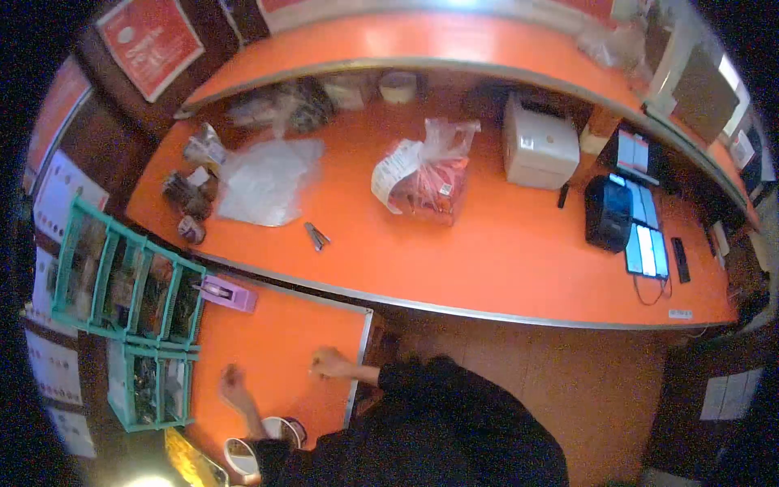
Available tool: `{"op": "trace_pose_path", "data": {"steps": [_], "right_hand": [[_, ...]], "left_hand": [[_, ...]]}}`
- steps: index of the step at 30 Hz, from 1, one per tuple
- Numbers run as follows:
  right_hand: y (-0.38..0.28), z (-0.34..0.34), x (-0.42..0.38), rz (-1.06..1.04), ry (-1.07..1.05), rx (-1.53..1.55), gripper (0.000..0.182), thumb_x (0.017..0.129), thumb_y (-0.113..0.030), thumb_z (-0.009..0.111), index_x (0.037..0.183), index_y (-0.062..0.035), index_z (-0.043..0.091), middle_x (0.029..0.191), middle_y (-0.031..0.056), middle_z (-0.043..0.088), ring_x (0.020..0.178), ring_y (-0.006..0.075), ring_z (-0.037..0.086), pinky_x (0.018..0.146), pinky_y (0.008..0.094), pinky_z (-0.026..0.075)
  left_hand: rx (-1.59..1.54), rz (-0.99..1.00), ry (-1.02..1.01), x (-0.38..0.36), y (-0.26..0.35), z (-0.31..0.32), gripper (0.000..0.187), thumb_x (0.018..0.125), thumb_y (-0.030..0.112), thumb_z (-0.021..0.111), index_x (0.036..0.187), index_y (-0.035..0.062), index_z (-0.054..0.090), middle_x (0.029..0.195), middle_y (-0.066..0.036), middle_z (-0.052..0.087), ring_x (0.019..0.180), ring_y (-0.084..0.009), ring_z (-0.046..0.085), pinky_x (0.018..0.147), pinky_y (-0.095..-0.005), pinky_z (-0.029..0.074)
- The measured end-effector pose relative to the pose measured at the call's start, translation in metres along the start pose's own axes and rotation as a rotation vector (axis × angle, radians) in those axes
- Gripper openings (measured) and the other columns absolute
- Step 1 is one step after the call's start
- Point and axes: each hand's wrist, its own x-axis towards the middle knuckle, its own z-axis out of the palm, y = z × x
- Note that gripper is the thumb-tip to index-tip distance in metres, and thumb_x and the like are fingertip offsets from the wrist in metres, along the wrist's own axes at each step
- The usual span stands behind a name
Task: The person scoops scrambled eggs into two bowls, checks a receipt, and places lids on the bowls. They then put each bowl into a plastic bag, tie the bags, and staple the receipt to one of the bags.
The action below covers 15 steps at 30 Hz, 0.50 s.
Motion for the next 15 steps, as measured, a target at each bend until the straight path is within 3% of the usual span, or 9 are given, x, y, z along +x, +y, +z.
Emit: {"op": "trace_pose_path", "data": {"steps": [1, 3, 4, 6, 8, 9, 11, 13, 15], "right_hand": [[-0.009, -0.016, -0.005, -0.007, 0.084, 0.054, 0.021, 0.077, -0.022, 0.062, 0.073, -0.0018, 0.056, 0.059, 0.0058, 0.057, 0.048, 0.0109, 0.056, 0.043, 0.0251, 0.046], [-0.029, -0.055, -0.02, 0.009, 0.199, 0.077, 0.024, 0.077, -0.023, 0.062, 0.069, -0.0009, 0.056, 0.057, 0.0057, 0.056, 0.047, 0.0101, 0.055, 0.042, 0.0251, 0.044], [-0.04, -0.078, -0.032, 0.035, 0.224, 0.045, 0.026, 0.077, -0.024, 0.062, 0.068, -0.0004, 0.057, 0.056, 0.0059, 0.055, 0.045, 0.0096, 0.055, 0.042, 0.0252, 0.043], [-0.046, -0.123, -0.054, -0.106, 0.42, -0.012, 0.021, 0.08, -0.022, 0.058, 0.079, -0.0012, 0.059, 0.064, 0.0098, 0.057, 0.051, 0.0153, 0.057, 0.047, 0.028, 0.044], [-0.058, -0.18, -0.066, -0.296, 0.835, -0.487, 0.018, 0.078, -0.013, 0.055, 0.092, -0.0032, 0.059, 0.078, 0.0139, 0.059, 0.066, 0.025, 0.058, 0.059, 0.034, 0.045], [-0.084, -0.221, -0.08, -0.424, 0.932, -0.622, 0.03, 0.072, -0.006, 0.055, 0.102, -0.0058, 0.057, 0.087, 0.0144, 0.058, 0.077, 0.0312, 0.054, 0.068, 0.039, 0.043], [-0.116, -0.299, -0.083, -0.598, 1.03, -0.941, 0.036, 0.072, -0.011, 0.058, 0.108, -0.01, 0.055, 0.111, 0.0089, 0.053, 0.094, 0.0278, 0.051, 0.077, 0.0413, 0.04], [-0.144, -0.348, -0.084, -0.441, 1.124, -1.305, 0.038, 0.072, -0.017, 0.06, 0.109, -0.01, 0.054, 0.12, 0.0083, 0.048, 0.1, 0.0275, 0.048, 0.079, 0.0411, 0.039], [-0.155, -0.383, -0.082, -0.355, 1.102, -1.39, 0.039, 0.068, -0.023, 0.065, 0.103, -0.0086, 0.056, 0.112, 0.01, 0.052, 0.096, 0.0279, 0.049, 0.078, 0.0397, 0.039]], "left_hand": [[0.242, 0.015, -0.209, -0.013, 0.033, 0.043, 0.011, 0.072, 0.003, 0.06, 0.083, 0.0014, 0.06, 0.073, -0.002, 0.057, 0.066, -0.0108, 0.052, 0.061, -0.025, 0.045], [0.1, -0.134, -0.305, -0.041, 0.067, 0.111, 0.005, 0.073, 0.005, 0.061, 0.076, 0.0019, 0.061, 0.068, -0.003, 0.058, 0.059, -0.0121, 0.053, 0.056, -0.0262, 0.043], [0.241, 0.038, -0.417, -0.044, 0.071, 0.123, 0.005, 0.074, 0.006, 0.06, 0.075, 0.0014, 0.062, 0.067, -0.005, 0.059, 0.058, -0.0132, 0.054, 0.054, -0.0261, 0.044], [0.52, 0.366, -0.645, -0.052, 0.074, 0.139, 0.009, 0.076, 0.008, 0.058, 0.073, 0.0005, 0.062, 0.066, -0.008, 0.06, 0.056, -0.0153, 0.055, 0.051, -0.0258, 0.044], [0.496, 0.196, -0.668, -0.058, 0.075, 0.156, 0.012, 0.078, 0.009, 0.056, 0.072, 0.0003, 0.063, 0.065, -0.01, 0.06, 0.055, -0.0166, 0.056, 0.049, -0.0252, 0.045], [0.484, 0.114, -0.676, -0.06, 0.076, 0.165, 0.014, 0.079, 0.01, 0.055, 0.071, 0.0002, 0.063, 0.065, -0.011, 0.06, 0.054, -0.0172, 0.056, 0.048, -0.0249, 0.045], [0.496, -0.089, -0.656, -0.065, 0.077, 0.18, 0.015, 0.08, 0.01, 0.054, 0.073, 0.0009, 0.063, 0.065, -0.01, 0.06, 0.054, -0.0164, 0.056, 0.048, -0.0253, 0.045], [0.508, -0.199, -0.661, -0.07, 0.077, 0.199, 0.015, 0.08, 0.011, 0.054, 0.074, 0.0011, 0.064, 0.065, -0.009, 0.06, 0.054, -0.0159, 0.057, 0.049, -0.026, 0.045], [0.518, -0.214, -0.695, -0.069, 0.077, 0.22, 0.016, 0.081, 0.011, 0.053, 0.075, 0.0011, 0.064, 0.065, -0.009, 0.06, 0.053, -0.0157, 0.057, 0.05, -0.0268, 0.045]]}}
